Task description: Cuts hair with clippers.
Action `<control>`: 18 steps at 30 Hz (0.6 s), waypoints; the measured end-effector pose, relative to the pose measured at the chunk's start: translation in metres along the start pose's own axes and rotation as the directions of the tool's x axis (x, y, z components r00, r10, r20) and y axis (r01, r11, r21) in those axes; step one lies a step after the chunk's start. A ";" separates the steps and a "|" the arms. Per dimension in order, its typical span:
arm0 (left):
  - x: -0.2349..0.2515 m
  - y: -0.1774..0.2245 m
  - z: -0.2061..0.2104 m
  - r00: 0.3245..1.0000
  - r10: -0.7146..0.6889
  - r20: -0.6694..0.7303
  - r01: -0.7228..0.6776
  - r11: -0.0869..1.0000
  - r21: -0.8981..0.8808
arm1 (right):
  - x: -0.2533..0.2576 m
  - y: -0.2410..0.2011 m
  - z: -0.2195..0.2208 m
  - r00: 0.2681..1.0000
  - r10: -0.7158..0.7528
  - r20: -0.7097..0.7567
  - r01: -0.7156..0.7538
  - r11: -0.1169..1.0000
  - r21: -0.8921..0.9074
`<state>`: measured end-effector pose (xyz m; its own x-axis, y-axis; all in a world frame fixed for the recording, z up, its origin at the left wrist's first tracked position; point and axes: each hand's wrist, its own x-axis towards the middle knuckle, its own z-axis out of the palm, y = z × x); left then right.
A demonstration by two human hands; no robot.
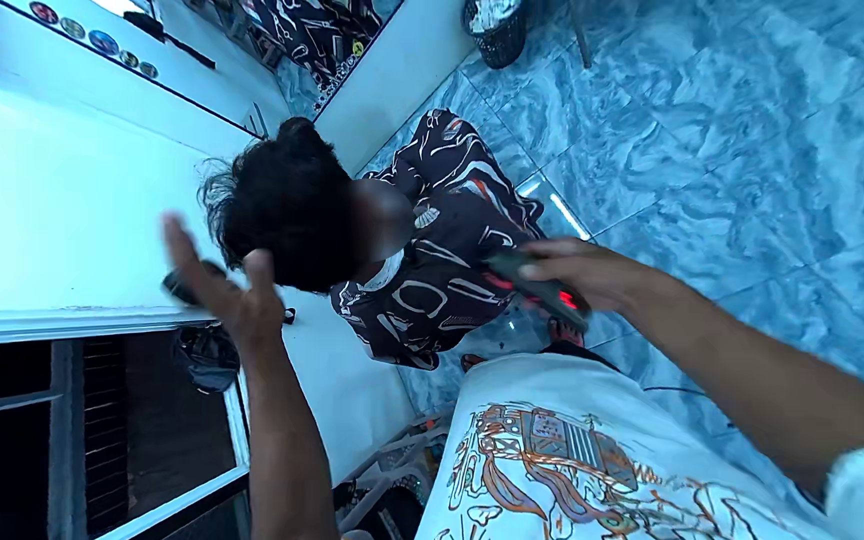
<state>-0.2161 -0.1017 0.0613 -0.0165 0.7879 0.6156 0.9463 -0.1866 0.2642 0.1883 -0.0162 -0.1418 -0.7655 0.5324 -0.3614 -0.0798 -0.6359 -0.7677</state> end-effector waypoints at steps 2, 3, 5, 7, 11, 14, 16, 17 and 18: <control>-0.039 0.039 0.011 0.974 0.119 -0.193 -0.112 0.993 0.044 | -0.042 0.044 -0.050 0.975 0.093 -0.204 -0.030 0.956 0.293; -0.059 0.064 0.031 0.981 0.154 -0.116 -0.155 0.988 0.002 | -0.058 0.063 -0.069 0.923 0.156 -0.351 -0.027 0.938 0.346; -0.078 0.108 0.091 0.956 0.281 0.079 -0.260 0.943 -0.209 | -0.079 0.089 -0.092 0.735 0.284 -0.616 -0.056 0.930 0.363; -0.061 0.125 0.145 0.921 0.360 0.149 -0.297 0.896 -0.330 | -0.095 0.101 -0.103 0.667 0.329 -0.669 -0.030 0.908 0.417; -0.048 0.105 0.153 0.998 0.054 0.029 -0.040 0.935 -0.352 | -0.122 0.079 -0.089 0.720 0.283 -0.634 0.067 0.881 0.469; -0.155 0.076 0.107 0.965 -0.261 0.027 0.258 0.929 -0.264 | -0.151 0.050 -0.078 0.849 0.016 -0.529 0.252 0.867 0.430; -0.219 0.075 0.089 0.922 -0.373 0.100 0.386 0.882 -0.272 | -0.165 0.048 -0.082 0.891 -0.248 -0.381 0.418 0.776 0.473; -0.230 0.082 0.089 0.915 -0.381 0.128 0.402 0.866 -0.297 | -0.164 0.049 -0.087 0.876 -0.342 -0.340 0.472 0.756 0.455; -0.224 0.091 0.096 0.921 -0.357 0.155 0.388 0.861 -0.328 | -0.159 0.050 -0.091 0.860 -0.379 -0.343 0.496 0.782 0.379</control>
<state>-0.0952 -0.2388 -0.1237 -0.3028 0.8832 0.3582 0.7025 -0.0471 0.7101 0.3639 -0.0822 -0.1711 -0.4090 0.8902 -0.2009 -0.6836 -0.4447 -0.5787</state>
